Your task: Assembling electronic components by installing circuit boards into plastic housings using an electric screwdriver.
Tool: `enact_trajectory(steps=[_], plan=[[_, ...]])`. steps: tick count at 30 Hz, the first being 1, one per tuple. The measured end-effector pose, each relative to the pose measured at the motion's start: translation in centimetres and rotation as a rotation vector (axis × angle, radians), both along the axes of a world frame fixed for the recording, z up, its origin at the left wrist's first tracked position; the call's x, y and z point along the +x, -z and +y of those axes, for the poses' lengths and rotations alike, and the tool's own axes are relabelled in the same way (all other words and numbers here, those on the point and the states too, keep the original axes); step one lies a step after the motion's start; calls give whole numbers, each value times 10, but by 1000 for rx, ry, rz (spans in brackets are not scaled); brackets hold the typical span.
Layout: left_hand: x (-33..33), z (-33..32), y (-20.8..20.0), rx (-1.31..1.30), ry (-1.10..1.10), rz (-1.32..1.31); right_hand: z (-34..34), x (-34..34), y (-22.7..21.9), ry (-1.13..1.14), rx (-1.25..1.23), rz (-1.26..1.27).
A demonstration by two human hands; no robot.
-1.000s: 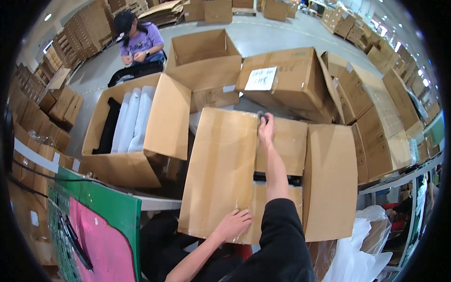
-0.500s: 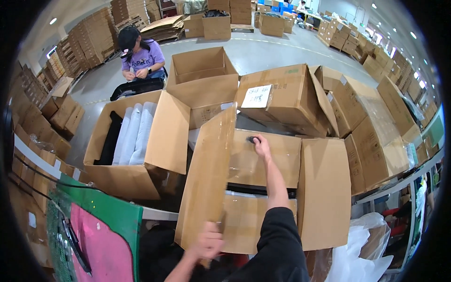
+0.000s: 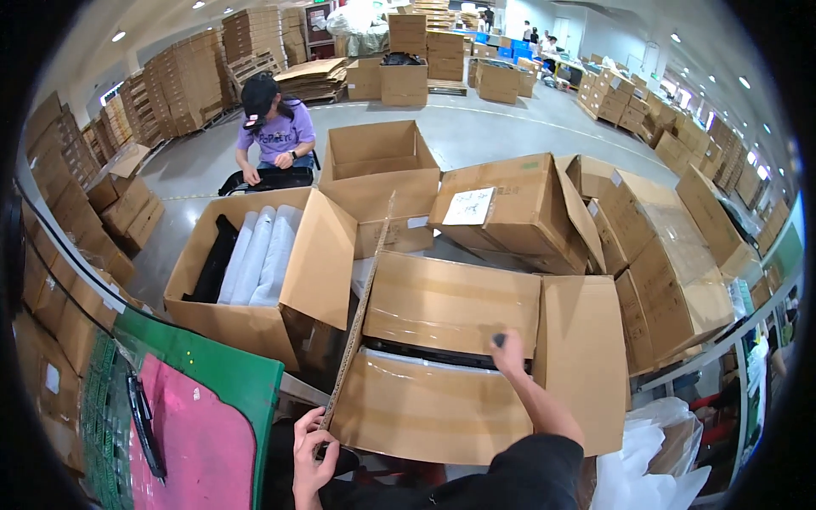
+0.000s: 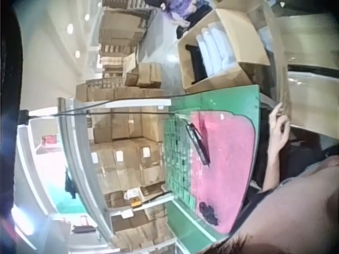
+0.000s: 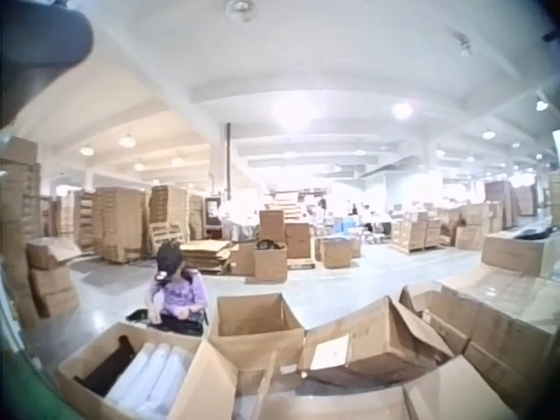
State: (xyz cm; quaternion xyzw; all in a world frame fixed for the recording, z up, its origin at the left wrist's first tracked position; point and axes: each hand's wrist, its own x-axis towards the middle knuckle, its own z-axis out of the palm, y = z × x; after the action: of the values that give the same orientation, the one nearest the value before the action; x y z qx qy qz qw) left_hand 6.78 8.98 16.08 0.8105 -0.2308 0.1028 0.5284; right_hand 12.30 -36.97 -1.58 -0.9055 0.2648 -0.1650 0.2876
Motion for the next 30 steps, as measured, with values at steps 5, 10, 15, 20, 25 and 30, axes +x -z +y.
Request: enact_trajectory(steps=[5,10,15,20,25,30], plan=[[4,-8,6,-7,54,-75,-53,-149,-33,373,-248,35],[-4,-7,43,-251,-301,43,-87,-189,-13,449,-156,296],[-4,5,97,-326,-609,361,-64,-199,-15,369,-250,377],[-1,8,153,-34,-677,319,-52,-199,-18,376,-339,296],[26,-19,115,-111,-763,264,-79,-202,-16,308,-384,301],[10,-59,50,-439,-589,302,-142,-222,-10,373,-344,291]])
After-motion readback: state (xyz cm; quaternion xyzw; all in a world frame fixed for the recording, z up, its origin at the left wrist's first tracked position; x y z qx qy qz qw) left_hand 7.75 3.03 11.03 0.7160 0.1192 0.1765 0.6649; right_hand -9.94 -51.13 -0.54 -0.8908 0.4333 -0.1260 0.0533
